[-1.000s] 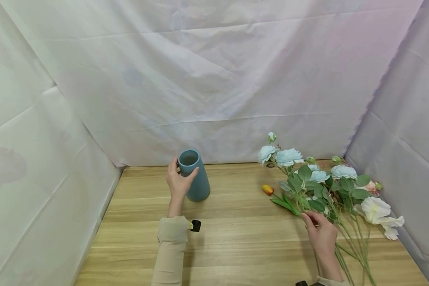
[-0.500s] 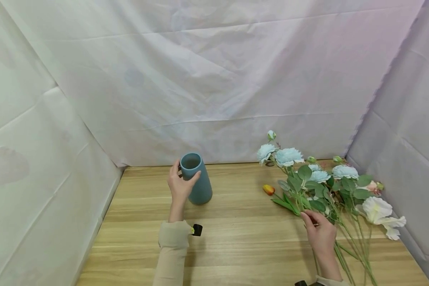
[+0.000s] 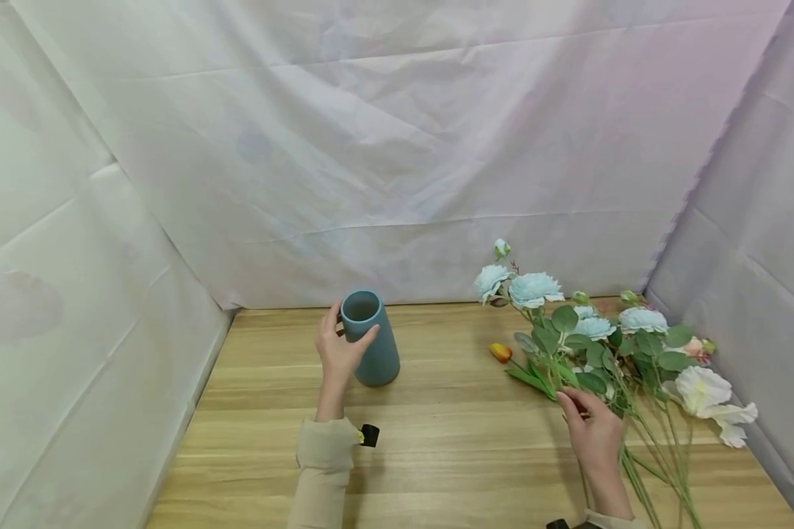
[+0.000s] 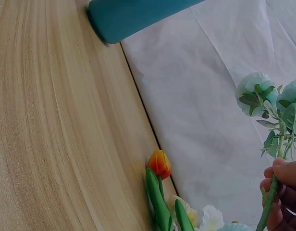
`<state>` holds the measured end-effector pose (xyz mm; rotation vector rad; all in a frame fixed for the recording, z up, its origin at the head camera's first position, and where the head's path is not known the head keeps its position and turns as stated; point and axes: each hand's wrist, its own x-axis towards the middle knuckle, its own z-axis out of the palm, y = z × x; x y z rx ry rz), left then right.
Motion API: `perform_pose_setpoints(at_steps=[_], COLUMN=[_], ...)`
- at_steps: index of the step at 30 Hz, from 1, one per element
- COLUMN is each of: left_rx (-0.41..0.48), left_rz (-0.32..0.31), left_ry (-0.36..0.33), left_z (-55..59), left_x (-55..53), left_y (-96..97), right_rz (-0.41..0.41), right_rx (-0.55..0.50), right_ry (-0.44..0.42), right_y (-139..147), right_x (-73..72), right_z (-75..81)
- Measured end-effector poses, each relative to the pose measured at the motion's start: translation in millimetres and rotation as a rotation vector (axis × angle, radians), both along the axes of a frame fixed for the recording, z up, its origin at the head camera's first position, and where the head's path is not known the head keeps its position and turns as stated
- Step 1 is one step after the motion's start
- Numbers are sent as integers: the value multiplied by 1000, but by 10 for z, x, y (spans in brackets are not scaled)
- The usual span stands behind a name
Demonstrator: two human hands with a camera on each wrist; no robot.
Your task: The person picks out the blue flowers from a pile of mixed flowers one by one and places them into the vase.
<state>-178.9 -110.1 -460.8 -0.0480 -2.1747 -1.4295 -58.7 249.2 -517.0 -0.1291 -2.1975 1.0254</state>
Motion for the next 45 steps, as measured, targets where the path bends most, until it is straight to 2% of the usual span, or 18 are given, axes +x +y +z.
perform_pose_setpoints(at_steps=[7,18,24,32,39,45], left_rx=[8,11,13,-3,31,28], left_rz=[-14,-41,-66,-49,-71,-76], left_ry=[19,24,36,66,22,2], left_z=[-23,-36,-40,-81,-53,-48], left_x=[44,105,134,145,193,219], left_y=[31,53,68,81,83,86], right_rz=[25,25,19,14,2,57], right_rx=[-4,-10,-16,-11,-13,-21], right_ry=[46,52,26,24,-15,109], right_y=[5,19,19,21,6,-22], right_x=[-11,-24,-29,-40,-40,-50], right_z=[-30,-45,-34,-39,-40,-63])
